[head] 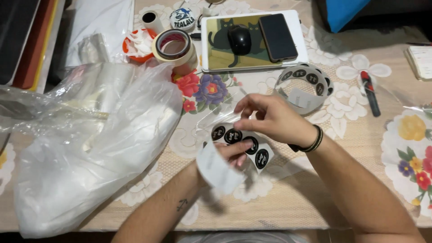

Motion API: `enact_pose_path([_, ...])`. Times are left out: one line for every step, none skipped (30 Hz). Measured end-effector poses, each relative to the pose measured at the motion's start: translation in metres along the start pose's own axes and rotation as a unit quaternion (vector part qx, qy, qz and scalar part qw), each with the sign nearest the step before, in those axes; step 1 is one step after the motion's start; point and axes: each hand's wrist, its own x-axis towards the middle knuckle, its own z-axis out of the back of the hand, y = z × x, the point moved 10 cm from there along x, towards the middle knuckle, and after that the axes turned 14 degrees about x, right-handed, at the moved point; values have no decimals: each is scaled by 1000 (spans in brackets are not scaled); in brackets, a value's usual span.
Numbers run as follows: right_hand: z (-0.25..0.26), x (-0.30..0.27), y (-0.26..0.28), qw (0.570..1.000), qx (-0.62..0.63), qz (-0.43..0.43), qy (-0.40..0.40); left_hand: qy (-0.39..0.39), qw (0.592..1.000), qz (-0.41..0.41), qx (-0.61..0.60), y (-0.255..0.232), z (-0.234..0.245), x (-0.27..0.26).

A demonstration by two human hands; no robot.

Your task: Cutting individual stickers from a roll using scissors and placing them into small plastic bags for packaging.

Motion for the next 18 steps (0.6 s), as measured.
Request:
enact_pose_path([0, 0, -11, 1000, 1, 2, 4, -5, 1000, -1, -1, -5, 3, -7])
enact_pose_path([14, 0, -31, 988, 136, -30, -64, -39, 998, -50, 5, -19, 13, -15])
enact_pose_path([24, -2, -55, 953, 268, -63, -130, -74, 992, -99, 13, -33, 22, -23])
enact_pose_path([22, -8, -72, 953, 267, -64, -125, -78, 992, -99, 9, -38, 24, -32])
enact_pose_path([20, -14, -89, 963, 234, -71, -114, -125, 977, -170, 20, -57, 33, -45])
enact_pose_path([19, -21, -106, 971, 200, -77, -104, -169, 956, -239, 32, -76, 39, -59])
enact_pose_path([14, -28, -95, 972, 198, -78, -102, -171, 955, -239, 29, -77, 40, -61])
enact_pose_path([11, -35, -76, 994, -20, -60, -89, -191, 947, -258, 8, -80, 44, -66])
enact_pose_path([5, -42, -56, 969, -236, -38, -69, -212, 937, -277, -13, -83, 48, -71])
enact_pose_path([4, -45, -63, 968, -237, -40, -66, -213, 938, -275, -17, -82, 48, -73])
enact_pose_path([1, -48, -66, 953, -296, -26, -59, -229, 927, -296, -12, -85, 49, -79])
enact_pose_path([-1, -51, -67, 934, -353, -9, -54, -244, 916, -318, -5, -90, 51, -84])
enact_pose_path([-1, -52, -64, 934, -354, -9, -52, -245, 916, -318, -7, -83, 53, -79])
enact_pose_path([-4, -54, -64, 937, -347, -21, -36, -255, 906, -339, -10, -78, 56, -78])
enact_pose_path([-6, -56, -65, 940, -340, -33, -20, -265, 895, -359, -12, -74, 60, -76])
enact_pose_path([-5, -59, -62, 940, -340, -33, -17, -266, 895, -358, -14, -74, 60, -77])
enact_pose_path([-8, -62, -56, 945, -326, -13, -4, -271, 890, -366, -20, -75, 60, -79])
enact_pose_path([-10, -66, -51, 950, -311, 7, 9, -277, 885, -373, -26, -76, 61, -81])
